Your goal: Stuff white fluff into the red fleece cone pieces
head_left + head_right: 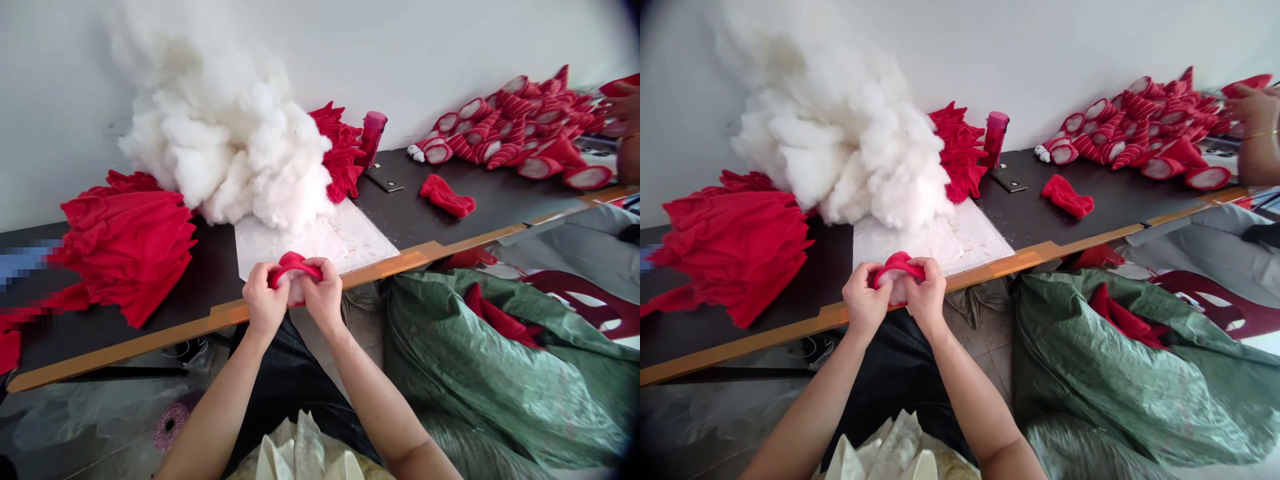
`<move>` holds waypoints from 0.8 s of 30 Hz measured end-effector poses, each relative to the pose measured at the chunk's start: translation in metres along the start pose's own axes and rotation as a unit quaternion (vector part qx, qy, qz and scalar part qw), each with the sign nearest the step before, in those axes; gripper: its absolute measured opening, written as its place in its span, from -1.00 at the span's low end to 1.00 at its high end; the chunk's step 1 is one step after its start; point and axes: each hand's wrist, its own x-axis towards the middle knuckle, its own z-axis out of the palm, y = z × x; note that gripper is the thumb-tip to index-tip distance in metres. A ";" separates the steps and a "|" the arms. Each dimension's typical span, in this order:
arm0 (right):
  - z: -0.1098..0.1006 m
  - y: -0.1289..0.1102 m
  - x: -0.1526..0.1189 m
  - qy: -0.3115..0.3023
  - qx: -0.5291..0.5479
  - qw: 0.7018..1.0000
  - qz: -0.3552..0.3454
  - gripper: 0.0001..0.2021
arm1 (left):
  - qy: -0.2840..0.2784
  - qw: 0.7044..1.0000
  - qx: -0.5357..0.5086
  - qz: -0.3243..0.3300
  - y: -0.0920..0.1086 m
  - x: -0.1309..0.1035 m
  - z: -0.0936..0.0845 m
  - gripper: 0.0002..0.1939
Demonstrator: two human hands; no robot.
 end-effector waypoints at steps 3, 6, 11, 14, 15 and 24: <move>0.002 0.005 0.003 0.011 0.011 1.000 0.015 -0.76 | -0.005 1.000 -0.005 0.006 -0.001 0.004 -0.002 -0.82; 0.000 0.005 0.002 -0.016 0.009 1.000 -0.016 -0.76 | -0.021 1.000 -0.001 0.007 0.001 0.006 -0.003 -0.71; -0.003 0.006 -0.002 -0.070 -0.019 0.991 -0.112 -0.85 | -0.017 0.998 0.060 0.016 -0.004 0.007 0.003 -0.84; -0.003 0.007 0.000 -0.036 -0.036 0.995 -0.081 -0.81 | -0.005 0.998 0.070 -0.003 -0.007 0.011 0.004 -0.86; -0.003 0.007 0.001 -0.026 -0.037 0.997 -0.069 -0.78 | -0.002 0.998 0.059 -0.011 -0.006 0.012 0.004 -0.84; -0.005 0.012 0.007 -0.004 0.185 0.974 0.134 -0.75 | -0.034 0.917 -0.324 -0.232 0.009 0.007 -0.007 -0.59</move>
